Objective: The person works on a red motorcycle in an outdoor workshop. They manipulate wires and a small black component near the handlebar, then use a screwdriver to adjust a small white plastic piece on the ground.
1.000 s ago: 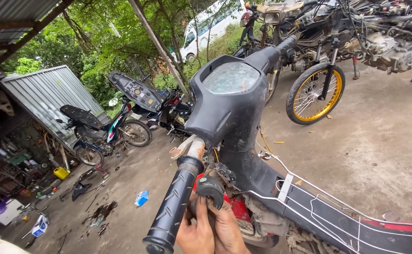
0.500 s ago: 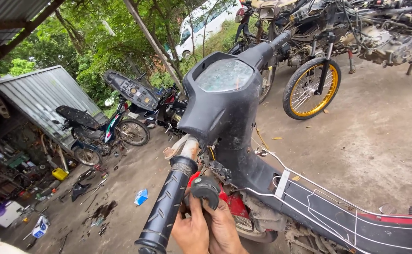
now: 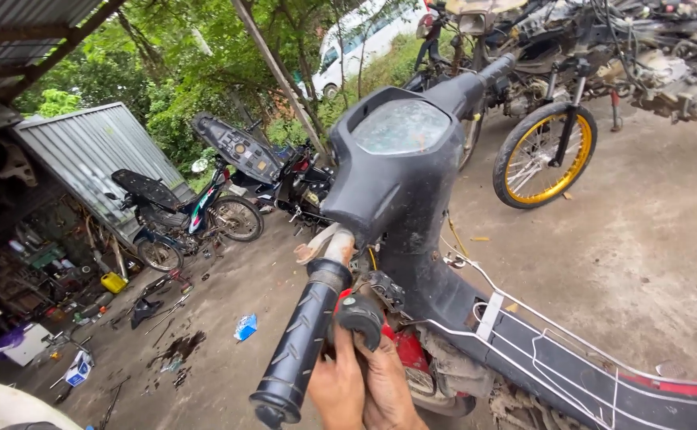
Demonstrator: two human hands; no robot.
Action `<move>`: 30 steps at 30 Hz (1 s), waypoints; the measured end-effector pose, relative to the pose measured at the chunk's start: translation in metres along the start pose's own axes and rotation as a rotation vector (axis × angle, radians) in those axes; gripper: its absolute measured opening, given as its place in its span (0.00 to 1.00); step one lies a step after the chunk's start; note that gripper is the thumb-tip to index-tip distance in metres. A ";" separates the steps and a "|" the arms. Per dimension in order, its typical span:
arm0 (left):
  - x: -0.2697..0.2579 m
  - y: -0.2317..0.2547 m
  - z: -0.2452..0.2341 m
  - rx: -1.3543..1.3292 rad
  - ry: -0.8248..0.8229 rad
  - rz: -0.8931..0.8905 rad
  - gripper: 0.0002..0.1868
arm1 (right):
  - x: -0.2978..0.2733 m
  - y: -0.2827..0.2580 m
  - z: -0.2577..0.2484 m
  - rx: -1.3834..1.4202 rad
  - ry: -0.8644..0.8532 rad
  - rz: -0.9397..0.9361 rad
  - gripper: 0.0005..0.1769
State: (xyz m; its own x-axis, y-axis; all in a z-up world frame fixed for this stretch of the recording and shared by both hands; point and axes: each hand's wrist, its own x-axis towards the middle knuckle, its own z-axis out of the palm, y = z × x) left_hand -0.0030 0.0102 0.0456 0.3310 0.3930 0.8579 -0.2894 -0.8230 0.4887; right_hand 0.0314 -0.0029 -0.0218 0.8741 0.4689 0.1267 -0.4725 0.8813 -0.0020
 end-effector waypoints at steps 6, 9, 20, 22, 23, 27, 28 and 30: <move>0.019 0.008 -0.011 -0.025 -0.030 0.091 0.07 | -0.004 0.001 0.019 -0.095 0.045 -0.028 0.18; 0.023 0.007 -0.031 -0.044 -0.010 0.115 0.08 | 0.015 0.014 -0.007 -0.107 -0.097 -0.065 0.13; -0.013 -0.097 -0.101 -0.682 0.216 -0.527 0.08 | 0.016 -0.001 -0.027 -0.161 -0.270 0.141 0.21; -0.018 -0.115 -0.107 -0.686 0.224 -0.579 0.08 | 0.015 -0.003 -0.029 -0.190 -0.279 0.130 0.18; -0.020 -0.124 -0.111 -0.683 0.223 -0.613 0.09 | 0.015 -0.002 -0.029 -0.202 -0.302 0.115 0.17; -0.013 -0.164 -0.120 -0.799 0.266 -0.713 0.08 | 0.014 0.008 -0.036 -0.252 -0.416 0.142 0.21; -0.009 -0.180 -0.122 -0.807 0.268 -0.767 0.08 | 0.008 0.015 -0.033 -0.268 -0.430 0.039 0.23; 0.002 -0.213 -0.129 -0.838 0.316 -0.825 0.08 | 0.004 0.024 -0.033 -0.317 -0.464 -0.029 0.26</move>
State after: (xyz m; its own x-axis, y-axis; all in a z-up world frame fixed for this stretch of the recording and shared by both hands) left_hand -0.0570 0.2393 -0.0362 0.4903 0.8516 0.1852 -0.6245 0.1951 0.7562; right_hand 0.0269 0.0220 -0.0536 0.7112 0.4327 0.5540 -0.3293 0.9014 -0.2812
